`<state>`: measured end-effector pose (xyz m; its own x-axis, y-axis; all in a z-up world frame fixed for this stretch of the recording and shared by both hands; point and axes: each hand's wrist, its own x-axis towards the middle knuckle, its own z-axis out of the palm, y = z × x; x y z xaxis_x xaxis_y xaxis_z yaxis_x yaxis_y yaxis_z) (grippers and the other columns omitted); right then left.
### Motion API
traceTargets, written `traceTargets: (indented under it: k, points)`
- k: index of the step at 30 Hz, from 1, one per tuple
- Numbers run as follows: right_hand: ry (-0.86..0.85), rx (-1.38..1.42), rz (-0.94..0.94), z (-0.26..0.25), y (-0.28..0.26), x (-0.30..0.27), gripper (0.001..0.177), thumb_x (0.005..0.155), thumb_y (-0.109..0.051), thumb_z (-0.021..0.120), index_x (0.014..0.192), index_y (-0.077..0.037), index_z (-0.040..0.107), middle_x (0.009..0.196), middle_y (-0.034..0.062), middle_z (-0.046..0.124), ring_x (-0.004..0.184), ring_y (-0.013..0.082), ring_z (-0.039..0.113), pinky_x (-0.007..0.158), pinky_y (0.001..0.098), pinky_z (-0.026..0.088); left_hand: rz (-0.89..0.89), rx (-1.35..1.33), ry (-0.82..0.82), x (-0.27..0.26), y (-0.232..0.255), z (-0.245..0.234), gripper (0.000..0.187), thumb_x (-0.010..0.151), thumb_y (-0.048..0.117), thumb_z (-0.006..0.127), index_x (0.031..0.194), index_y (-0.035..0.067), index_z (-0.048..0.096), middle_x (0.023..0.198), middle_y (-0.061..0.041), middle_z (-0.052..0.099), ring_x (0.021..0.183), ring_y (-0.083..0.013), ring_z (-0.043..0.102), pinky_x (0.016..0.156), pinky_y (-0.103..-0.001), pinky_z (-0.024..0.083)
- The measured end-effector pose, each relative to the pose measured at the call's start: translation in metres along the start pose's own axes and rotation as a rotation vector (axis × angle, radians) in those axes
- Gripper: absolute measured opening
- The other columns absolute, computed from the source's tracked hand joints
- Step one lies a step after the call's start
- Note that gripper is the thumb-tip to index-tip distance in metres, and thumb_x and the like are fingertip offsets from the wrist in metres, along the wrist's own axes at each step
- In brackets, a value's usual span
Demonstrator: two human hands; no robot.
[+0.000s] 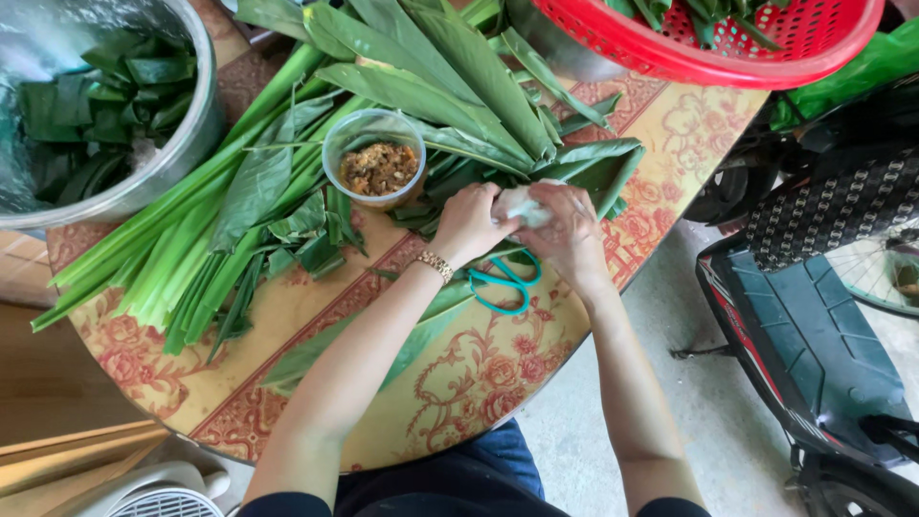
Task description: The person prepares small leaf-wrapped parcels by trimming leaves with shears, placing dough and filling on a leaf, and folding it into a secure shape.
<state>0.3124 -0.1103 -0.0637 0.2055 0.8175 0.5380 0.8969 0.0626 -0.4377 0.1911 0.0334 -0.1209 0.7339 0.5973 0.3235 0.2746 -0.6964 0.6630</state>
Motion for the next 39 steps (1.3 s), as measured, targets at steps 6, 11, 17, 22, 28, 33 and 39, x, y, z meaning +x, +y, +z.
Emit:
traceTargets:
  k: [6,11,17,22,28,33,39]
  points:
    - [0.024,-0.083,0.092,0.012,0.007,0.005,0.042,0.069,-0.021,0.09,0.108,-0.012,0.078,0.117,0.0033,0.071,0.11,0.0278,0.057,0.101,0.0409,0.042,0.079,0.117,-0.022,-0.005,-0.002,0.003,0.013,0.086,0.014,0.069,0.088,0.001,0.066,0.089,-0.021,0.071,0.083,-0.0411,0.07,0.077,-0.051,0.057]
    - [0.058,-0.061,0.079,0.023,0.013,0.0,0.034,0.071,-0.014,0.086,0.104,-0.013,0.08,0.113,0.0007,0.072,0.109,0.0261,0.057,0.103,0.0403,0.041,0.037,0.008,-0.104,-0.019,-0.006,-0.035,0.018,0.086,0.019,0.071,0.083,0.001,0.068,0.082,-0.023,0.071,0.079,-0.0423,0.069,0.072,-0.052,0.055]
    - [0.075,-0.031,0.06,0.024,0.016,-0.001,0.031,0.072,-0.008,0.083,0.103,-0.013,0.08,0.114,0.0008,0.072,0.11,0.0271,0.056,0.105,0.0409,0.041,-0.08,-0.219,-0.167,-0.039,-0.032,-0.065,0.026,0.092,0.029,0.072,0.099,0.004,0.075,0.08,-0.016,0.072,0.071,-0.0303,0.074,0.066,-0.04,0.056]
    - [0.018,0.071,-0.016,0.008,0.01,0.007,0.033,0.072,-0.005,0.082,0.104,-0.009,0.077,0.117,0.0064,0.07,0.115,0.0294,0.06,0.104,0.0428,0.044,-0.207,-0.428,-0.214,-0.032,-0.038,-0.048,0.031,0.094,0.032,0.07,0.107,0.004,0.073,0.082,-0.014,0.075,0.069,-0.0216,0.074,0.065,-0.034,0.056]
    - [-0.199,0.166,0.305,-0.031,-0.034,-0.054,0.031,0.08,-0.007,0.08,0.11,-0.008,0.071,0.111,0.0111,0.071,0.102,0.0289,0.071,0.086,0.0373,0.056,-0.112,-0.403,-0.114,-0.032,-0.03,-0.038,0.045,0.083,0.024,0.084,0.119,0.003,0.067,0.095,-0.012,0.077,0.084,-0.0208,0.077,0.077,-0.033,0.059]
    - [-0.2,-0.134,-0.066,0.01,-0.058,-0.063,0.047,0.072,0.0,0.073,0.117,-0.001,0.059,0.108,0.018,0.064,0.105,0.0396,0.065,0.088,0.0458,0.055,-0.051,-0.308,-0.075,-0.034,-0.017,-0.033,0.055,0.075,0.016,0.085,0.125,0.007,0.063,0.098,-0.013,0.076,0.086,-0.0247,0.075,0.078,-0.035,0.059]
    - [-0.559,-0.298,0.182,0.016,-0.072,-0.04,0.044,0.091,-0.036,0.074,0.107,0.001,0.057,0.101,0.0177,0.065,0.095,0.0378,0.068,0.08,0.0493,0.054,-0.137,-0.183,-0.135,-0.024,-0.021,-0.038,0.032,0.088,0.018,0.081,0.117,0.012,0.07,0.096,-0.013,0.077,0.087,-0.0281,0.074,0.078,-0.038,0.057]
